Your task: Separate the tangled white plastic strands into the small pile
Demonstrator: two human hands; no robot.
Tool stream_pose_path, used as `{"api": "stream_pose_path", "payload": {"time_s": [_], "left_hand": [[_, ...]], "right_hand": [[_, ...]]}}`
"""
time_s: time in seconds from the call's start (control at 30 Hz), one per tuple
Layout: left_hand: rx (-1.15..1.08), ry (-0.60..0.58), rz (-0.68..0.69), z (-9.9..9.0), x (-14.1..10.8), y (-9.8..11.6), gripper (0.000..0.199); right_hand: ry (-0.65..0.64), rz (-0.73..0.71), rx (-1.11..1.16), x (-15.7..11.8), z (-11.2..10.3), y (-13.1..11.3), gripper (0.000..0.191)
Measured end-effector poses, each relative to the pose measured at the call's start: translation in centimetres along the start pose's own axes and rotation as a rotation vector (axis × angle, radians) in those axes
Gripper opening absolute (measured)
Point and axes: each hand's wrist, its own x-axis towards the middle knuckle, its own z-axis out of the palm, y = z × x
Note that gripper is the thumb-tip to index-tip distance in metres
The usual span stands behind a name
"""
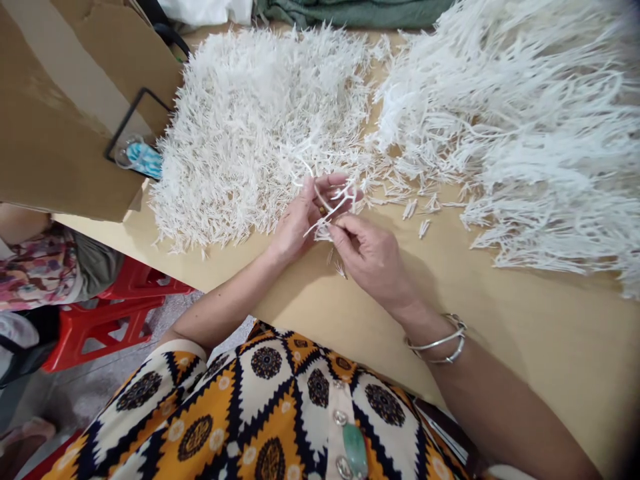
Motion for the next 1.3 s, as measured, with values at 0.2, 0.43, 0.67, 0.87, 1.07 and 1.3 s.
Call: {"api": "stream_pose_path", "payload": {"time_s": [0.2,0.43,0.67,0.87,1.07,1.3], "left_hand": [[0.249,-0.046,0.045,-0.9,0.0,0.0,0.047],[0.386,-0.084,0.165,-0.8,-0.2,0.0,0.030],[0.374,-0.202,0.110,-0.4,-0.9,0.3,0.029],[0.341,-0.080,0.126,-0.3,-0.7,-0.5,0.031],[0.357,-0.017,0.127,-0.3,-0.5,-0.6,0.038],[0.321,-0.126,0.041,-0.6,-0.1,-0.8,0.039]], "right_hand": [[0.228,-0.160,-0.437,0.3,-1.8,0.7,0.025],[0.206,-0.202,-0.620,0.4,-2.4,0.8,0.030],[0.228,-0.039,-0.719,1.5,-3.5,3.5,0.022],[0.186,0.067,-0.325,1.5,-4.3,2.7,0.028],[0.020,0.000,-0.035,1.0,-3.7,1.2,0.026],[0.146,-0.132,-0.530,1.1,-2.3,2.4,0.026]]}}
